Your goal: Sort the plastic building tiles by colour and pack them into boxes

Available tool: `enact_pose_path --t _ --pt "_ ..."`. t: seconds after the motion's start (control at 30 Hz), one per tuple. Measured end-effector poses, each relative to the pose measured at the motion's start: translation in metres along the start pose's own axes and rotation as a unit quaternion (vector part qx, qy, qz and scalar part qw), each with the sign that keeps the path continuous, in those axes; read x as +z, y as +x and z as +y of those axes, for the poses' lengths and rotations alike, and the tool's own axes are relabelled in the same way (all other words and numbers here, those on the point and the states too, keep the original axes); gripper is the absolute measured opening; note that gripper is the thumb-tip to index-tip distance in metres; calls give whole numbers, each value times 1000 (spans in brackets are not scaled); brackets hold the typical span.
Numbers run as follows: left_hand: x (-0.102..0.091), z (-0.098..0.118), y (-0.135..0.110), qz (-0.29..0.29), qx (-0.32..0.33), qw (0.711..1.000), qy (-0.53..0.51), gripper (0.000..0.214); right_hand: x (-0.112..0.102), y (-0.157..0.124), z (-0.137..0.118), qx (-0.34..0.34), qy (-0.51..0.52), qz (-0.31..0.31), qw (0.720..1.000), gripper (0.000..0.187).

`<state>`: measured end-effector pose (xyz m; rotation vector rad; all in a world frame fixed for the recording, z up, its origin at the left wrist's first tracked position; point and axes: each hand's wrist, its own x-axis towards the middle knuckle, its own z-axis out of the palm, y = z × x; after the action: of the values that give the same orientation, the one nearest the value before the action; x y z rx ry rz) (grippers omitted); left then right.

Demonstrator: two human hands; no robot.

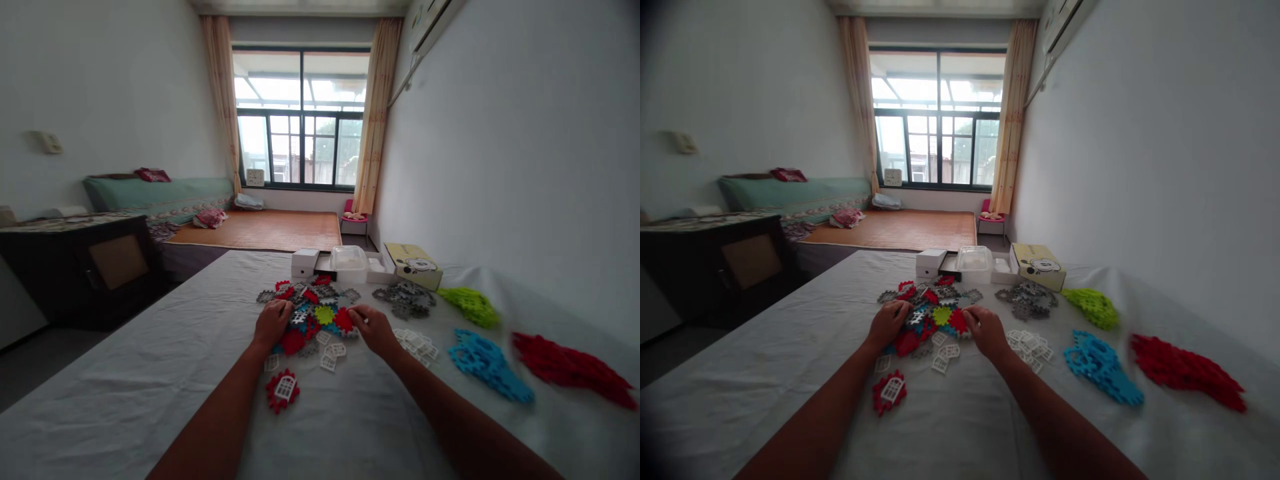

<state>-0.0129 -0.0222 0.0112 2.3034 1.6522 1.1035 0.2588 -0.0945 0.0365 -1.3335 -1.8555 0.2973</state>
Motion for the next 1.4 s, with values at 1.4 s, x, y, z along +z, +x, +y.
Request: enact_pose_path --t 1.4 --pt "4 9 -5 11 62 998 -24 36 24 17 -7 -59 -173 -108 977 32"
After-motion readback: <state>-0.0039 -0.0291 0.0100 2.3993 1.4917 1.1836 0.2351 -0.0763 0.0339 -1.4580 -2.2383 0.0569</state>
